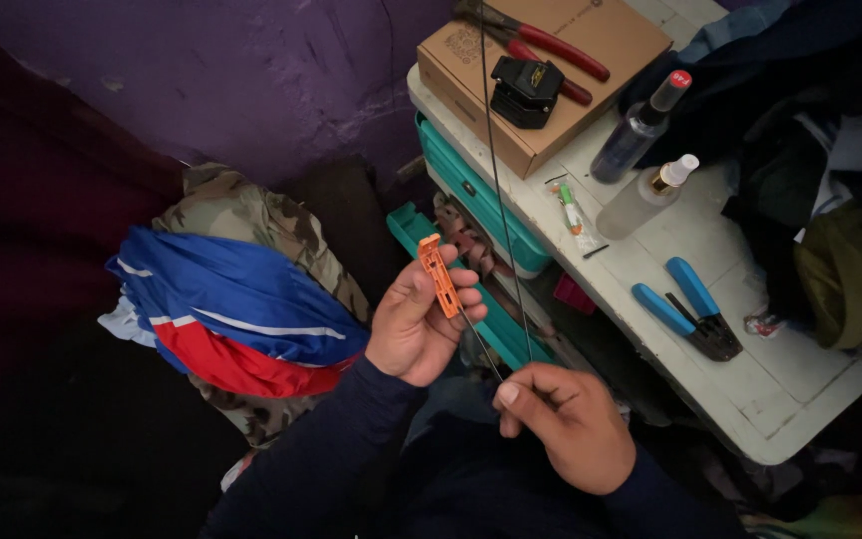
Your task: The person removes a fiber optic cable from a bag, strips the coating with a tool, and cleans the fiber with a wipe. They then insert the fiber into a connector and use a handheld optical power meter to measure the signal.
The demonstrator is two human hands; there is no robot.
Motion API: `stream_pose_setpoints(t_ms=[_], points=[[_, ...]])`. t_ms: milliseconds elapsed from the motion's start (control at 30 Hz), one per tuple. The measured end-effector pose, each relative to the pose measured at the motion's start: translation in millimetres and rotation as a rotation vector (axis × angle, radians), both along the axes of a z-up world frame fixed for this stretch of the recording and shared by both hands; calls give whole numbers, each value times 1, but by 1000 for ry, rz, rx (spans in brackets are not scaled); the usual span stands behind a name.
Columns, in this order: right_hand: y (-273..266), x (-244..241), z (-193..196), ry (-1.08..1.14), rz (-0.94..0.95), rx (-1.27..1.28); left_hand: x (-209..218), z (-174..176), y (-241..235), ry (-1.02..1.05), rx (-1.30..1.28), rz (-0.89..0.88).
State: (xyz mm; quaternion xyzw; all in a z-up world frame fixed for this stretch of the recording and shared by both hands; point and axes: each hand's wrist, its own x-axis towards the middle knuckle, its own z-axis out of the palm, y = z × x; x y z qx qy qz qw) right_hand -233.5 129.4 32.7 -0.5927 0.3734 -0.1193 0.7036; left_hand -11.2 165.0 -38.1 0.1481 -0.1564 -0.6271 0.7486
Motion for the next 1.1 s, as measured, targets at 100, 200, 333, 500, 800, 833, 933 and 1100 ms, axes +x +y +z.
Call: stream_pose_setpoints(t_ms=[100, 200, 333, 500, 800, 833, 933, 1100], points=[[0, 2, 0, 0, -1, 4, -2, 0, 1, -2, 2, -2], [-1, 4, 1, 10, -3, 9, -5, 3, 1, 17, -7, -11], [-3, 8, 5, 5, 12, -24, -8, 6, 1, 6, 14, -3], [-5, 10, -4, 77, 7, -59, -12, 7, 0, -18, 31, 9], [-9, 11, -12, 22, -32, -66, -29, 44, 0, -107, 129, 58], [-10, 11, -12, 21, -35, -68, -30, 47, 0, -108, 127, 55], [-9, 11, -12, -35, -63, -42, -34, 51, 0, -254, 154, 40], [-7, 8, -18, -86, -95, -36, -39, 54, 0, -349, 118, 73]])
